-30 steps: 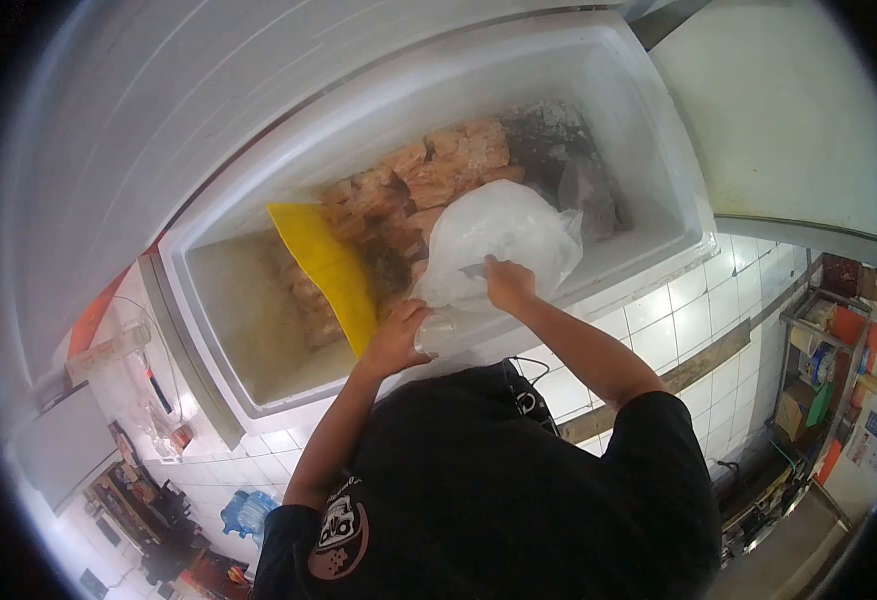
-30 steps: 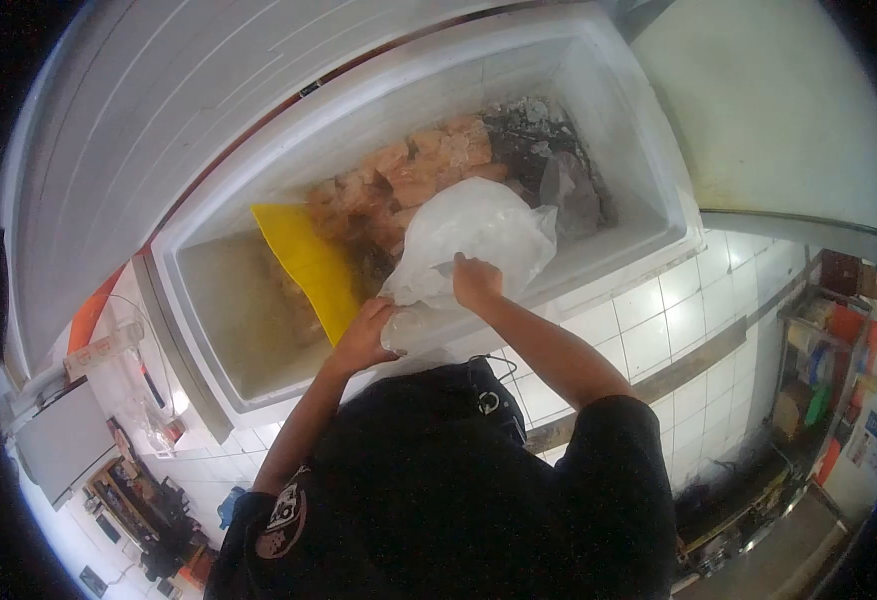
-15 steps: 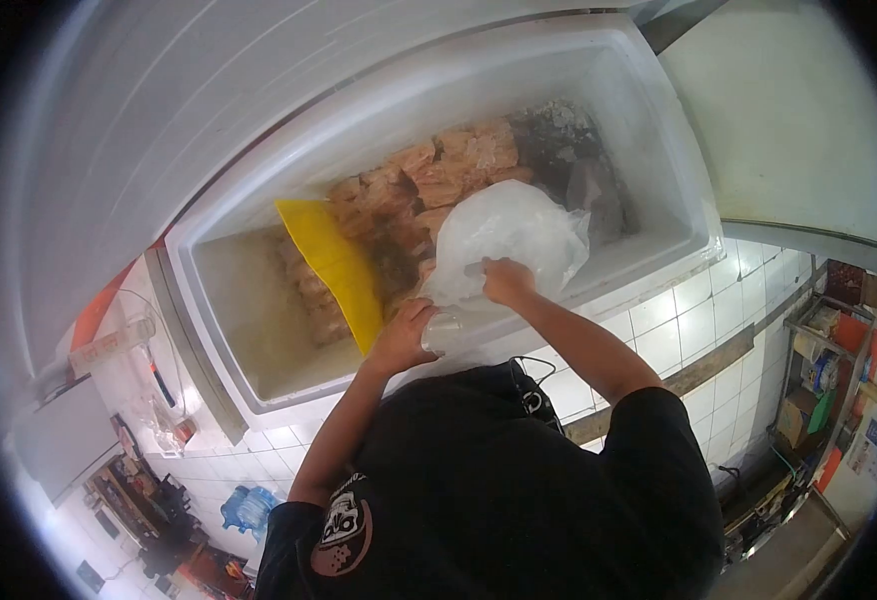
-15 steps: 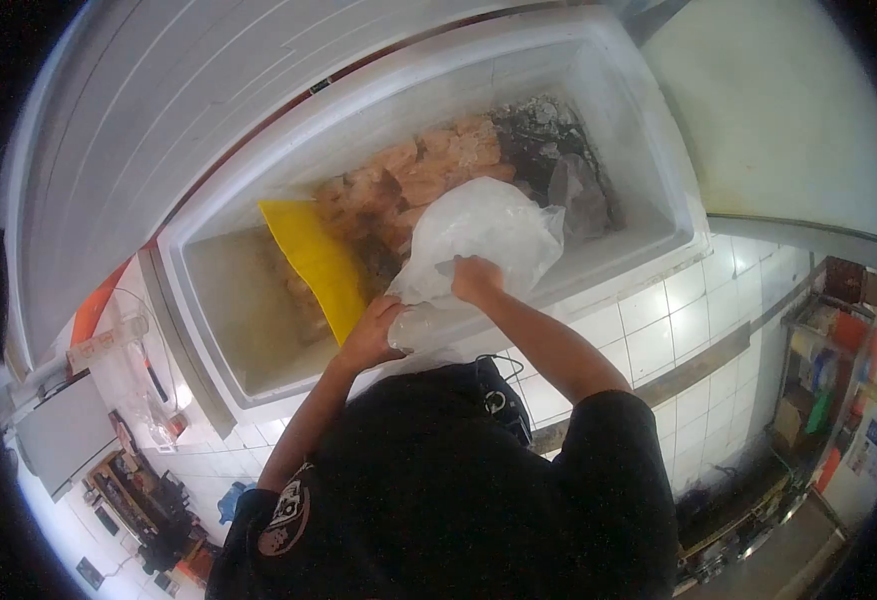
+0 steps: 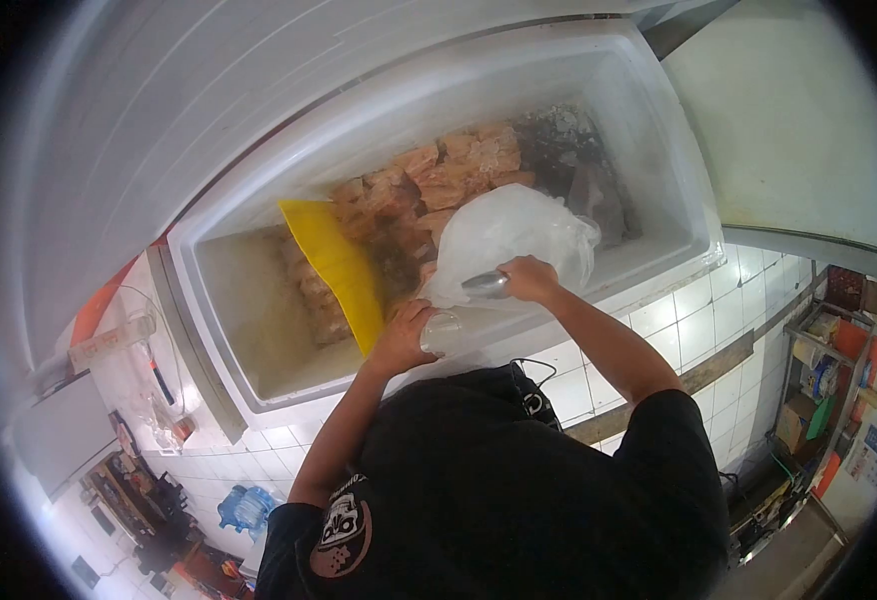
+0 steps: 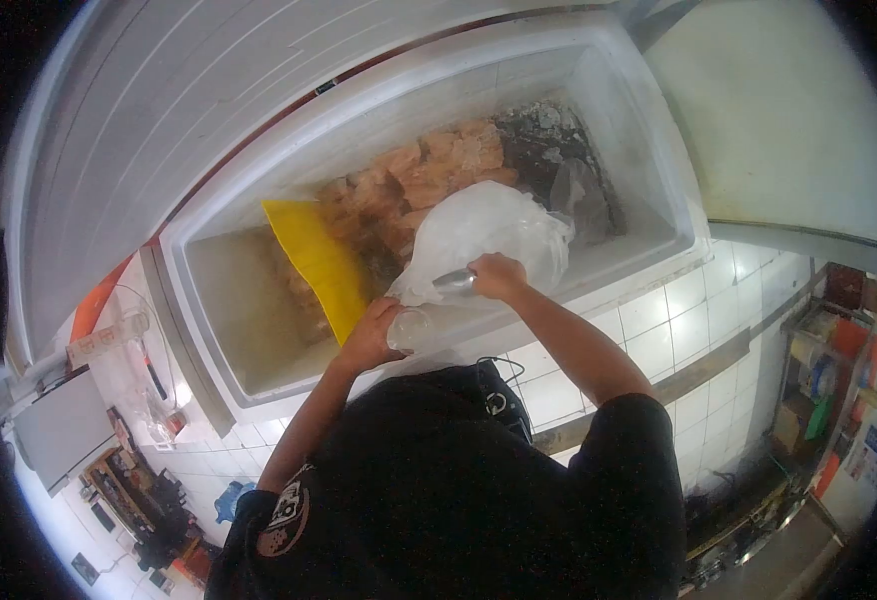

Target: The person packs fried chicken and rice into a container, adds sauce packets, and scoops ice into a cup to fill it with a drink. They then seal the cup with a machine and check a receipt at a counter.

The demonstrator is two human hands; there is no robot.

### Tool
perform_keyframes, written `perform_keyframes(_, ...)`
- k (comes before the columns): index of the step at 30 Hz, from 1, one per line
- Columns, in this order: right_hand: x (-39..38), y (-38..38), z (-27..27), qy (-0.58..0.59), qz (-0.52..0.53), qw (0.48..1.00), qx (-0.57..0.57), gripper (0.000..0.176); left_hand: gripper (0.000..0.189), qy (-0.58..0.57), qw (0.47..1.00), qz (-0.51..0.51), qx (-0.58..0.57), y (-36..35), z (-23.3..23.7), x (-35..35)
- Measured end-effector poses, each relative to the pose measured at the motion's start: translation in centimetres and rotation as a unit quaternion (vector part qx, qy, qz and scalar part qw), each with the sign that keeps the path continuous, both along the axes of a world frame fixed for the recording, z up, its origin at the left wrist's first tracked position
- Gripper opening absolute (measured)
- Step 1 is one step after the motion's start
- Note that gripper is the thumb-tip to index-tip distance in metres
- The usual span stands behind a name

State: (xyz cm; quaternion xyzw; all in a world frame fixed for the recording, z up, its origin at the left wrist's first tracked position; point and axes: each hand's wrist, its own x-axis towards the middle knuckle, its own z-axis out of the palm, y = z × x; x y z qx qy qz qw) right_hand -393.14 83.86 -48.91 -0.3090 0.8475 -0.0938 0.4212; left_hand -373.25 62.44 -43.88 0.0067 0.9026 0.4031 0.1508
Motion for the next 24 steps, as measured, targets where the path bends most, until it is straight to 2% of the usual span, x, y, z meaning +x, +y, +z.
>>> perform_keyframes(3,0.0,0.2,0.4,0.037,-0.042,0.998,-0.014,0.035,0.074,0.004,1.0,0.011,-0.002,0.3,0.2,0.1)
perform_keyframes(5,0.2,-0.5,1.2,0.069,-0.154,0.984,-0.061,0.043,0.073,0.004,1.0,0.013,-0.003,0.2,0.1,0.1)
perform_keyframes(6,1.0,-0.8,1.3,0.068,-0.153,0.984,-0.061,0.043,0.072,0.005,1.0,0.013,-0.005,0.2,0.2,0.1)
perform_keyframes(8,3.7,-1.1,1.4,0.164,-0.293,0.915,-0.222,0.048,0.072,0.008,1.0,0.017,-0.019,0.0,0.4,0.1)
perform_keyframes(9,5.5,-1.0,0.2,0.165,-0.293,0.915,-0.223,0.048,0.071,0.015,0.999,0.019,-0.032,-0.1,0.5,-0.1)
perform_keyframes(11,8.4,-0.3,-3.3,0.031,-0.165,0.986,-0.017,0.049,0.071,0.02,0.999,0.005,-0.036,-0.3,-0.1,-0.2)
perform_keyframes(15,7.4,0.2,-1.0,-0.004,-0.132,0.988,-0.076,0.048,0.071,0.033,0.998,0.014,-0.041,-0.7,-2.0,0.9)
perform_keyframes(17,5.9,-0.8,2.9,0.104,-0.269,0.933,-0.216,0.046,0.071,0.018,0.999,0.022,-0.033,-0.6,-1.0,1.0)
perform_keyframes(19,6.8,-0.7,2.0,0.122,-0.301,0.91,-0.256,0.047,0.071,0.018,0.999,0.031,-0.031,-1.0,-0.5,-0.2)
perform_keyframes(21,8.8,0.7,-3.8,0.085,-0.061,0.988,-0.111,0.053,0.072,0.01,1.0,0.021,-0.013,-1.1,-0.3,-0.5)
perform_keyframes(22,8.7,1.1,-4.4,0.031,-0.022,0.992,-0.118,0.055,0.072,0.013,1.0,0.021,-0.014,-1.1,-0.8,-0.4)
perform_keyframes(23,8.9,1.2,-5.0,0.031,-0.022,0.992,-0.121,0.055,0.072,0.008,1.0,0.014,-0.024,-1.2,-1.2,-0.2)
perform_keyframes(24,8.4,0.7,-3.2,0.044,-0.09,0.984,-0.145,0.054,0.072,0.003,0.999,0.008,-0.034,-1.3,-1.6,0.1)
